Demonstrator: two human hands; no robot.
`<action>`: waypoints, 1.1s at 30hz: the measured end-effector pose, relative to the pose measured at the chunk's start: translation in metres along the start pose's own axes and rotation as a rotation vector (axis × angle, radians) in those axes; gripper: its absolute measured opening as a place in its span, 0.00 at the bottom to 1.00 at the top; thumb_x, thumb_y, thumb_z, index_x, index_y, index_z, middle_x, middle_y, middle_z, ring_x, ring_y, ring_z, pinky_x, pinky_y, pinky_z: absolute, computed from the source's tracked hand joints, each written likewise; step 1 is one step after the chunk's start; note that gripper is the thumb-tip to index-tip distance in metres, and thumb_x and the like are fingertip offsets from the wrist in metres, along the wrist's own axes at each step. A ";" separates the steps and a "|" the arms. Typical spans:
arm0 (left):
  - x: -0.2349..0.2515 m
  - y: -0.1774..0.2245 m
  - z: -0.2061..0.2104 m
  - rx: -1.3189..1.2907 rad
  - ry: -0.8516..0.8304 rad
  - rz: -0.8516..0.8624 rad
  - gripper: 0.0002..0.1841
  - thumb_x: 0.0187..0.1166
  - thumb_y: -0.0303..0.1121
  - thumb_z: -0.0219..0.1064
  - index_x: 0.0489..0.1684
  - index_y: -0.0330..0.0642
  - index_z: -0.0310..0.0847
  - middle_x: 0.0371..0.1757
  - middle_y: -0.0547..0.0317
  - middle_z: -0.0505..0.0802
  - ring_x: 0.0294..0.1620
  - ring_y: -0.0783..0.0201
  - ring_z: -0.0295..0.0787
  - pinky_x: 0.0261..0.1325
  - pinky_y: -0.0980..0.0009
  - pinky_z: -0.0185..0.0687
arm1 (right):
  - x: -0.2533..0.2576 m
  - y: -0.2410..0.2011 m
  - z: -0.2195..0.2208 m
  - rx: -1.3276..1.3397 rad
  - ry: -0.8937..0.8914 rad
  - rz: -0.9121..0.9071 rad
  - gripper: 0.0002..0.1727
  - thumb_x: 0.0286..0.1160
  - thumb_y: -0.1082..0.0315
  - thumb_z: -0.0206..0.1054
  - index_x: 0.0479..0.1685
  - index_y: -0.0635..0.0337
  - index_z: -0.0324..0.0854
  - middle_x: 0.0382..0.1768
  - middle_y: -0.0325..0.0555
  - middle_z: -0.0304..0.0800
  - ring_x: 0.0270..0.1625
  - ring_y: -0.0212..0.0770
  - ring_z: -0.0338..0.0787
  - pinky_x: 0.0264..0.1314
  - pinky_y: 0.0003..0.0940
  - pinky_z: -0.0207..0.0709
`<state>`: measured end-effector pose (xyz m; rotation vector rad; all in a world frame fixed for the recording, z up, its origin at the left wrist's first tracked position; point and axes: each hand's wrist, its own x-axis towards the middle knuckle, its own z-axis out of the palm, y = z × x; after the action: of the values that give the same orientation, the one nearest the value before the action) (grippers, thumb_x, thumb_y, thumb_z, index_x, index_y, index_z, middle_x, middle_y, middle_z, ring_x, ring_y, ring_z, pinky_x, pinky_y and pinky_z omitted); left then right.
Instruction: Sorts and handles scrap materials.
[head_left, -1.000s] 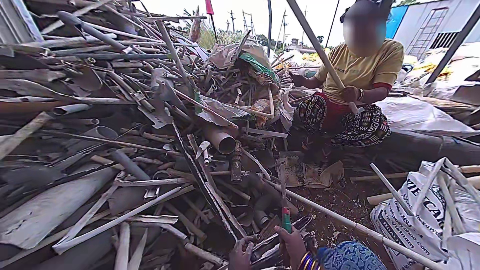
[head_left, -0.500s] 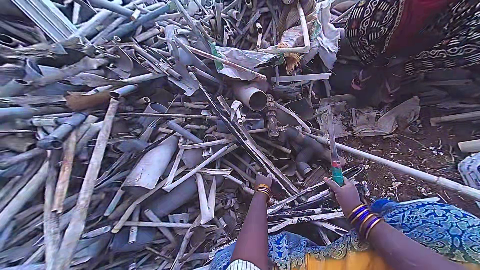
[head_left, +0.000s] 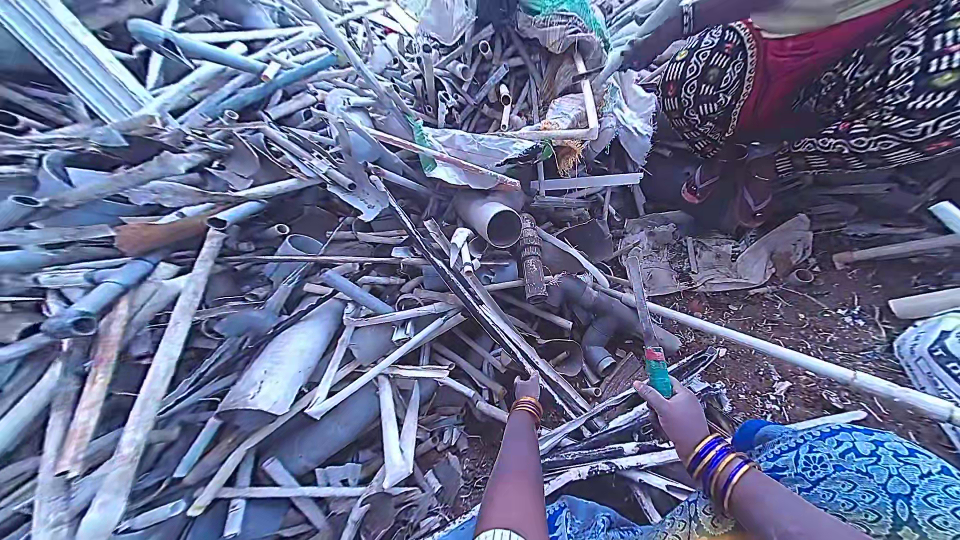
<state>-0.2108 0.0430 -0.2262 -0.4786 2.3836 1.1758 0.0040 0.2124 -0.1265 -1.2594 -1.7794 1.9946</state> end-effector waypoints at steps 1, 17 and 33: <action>0.006 -0.001 0.003 -0.016 -0.039 0.005 0.34 0.88 0.41 0.64 0.84 0.23 0.60 0.82 0.28 0.74 0.86 0.40 0.67 0.87 0.48 0.58 | 0.001 0.003 -0.002 0.002 0.004 -0.011 0.18 0.78 0.63 0.73 0.57 0.68 0.80 0.21 0.41 0.78 0.17 0.32 0.75 0.24 0.28 0.71; -0.101 0.022 0.037 -0.319 0.042 0.137 0.29 0.86 0.46 0.66 0.70 0.26 0.77 0.51 0.37 0.94 0.55 0.45 0.91 0.67 0.50 0.80 | -0.004 0.004 0.003 0.043 0.005 -0.104 0.14 0.80 0.65 0.71 0.50 0.71 0.80 0.15 0.40 0.75 0.14 0.31 0.71 0.19 0.28 0.68; -0.210 0.159 -0.161 -0.918 -0.026 1.325 0.04 0.77 0.33 0.67 0.33 0.54 0.81 0.23 0.76 0.90 0.27 0.75 0.90 0.40 0.74 0.90 | -0.031 -0.010 -0.019 0.132 0.045 -0.389 0.12 0.75 0.70 0.72 0.49 0.71 0.81 0.22 0.39 0.81 0.19 0.26 0.76 0.26 0.24 0.74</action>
<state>-0.1471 0.0286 0.0757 1.0745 1.8320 2.7389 0.0322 0.2094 -0.1024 -0.8345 -1.6843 1.8118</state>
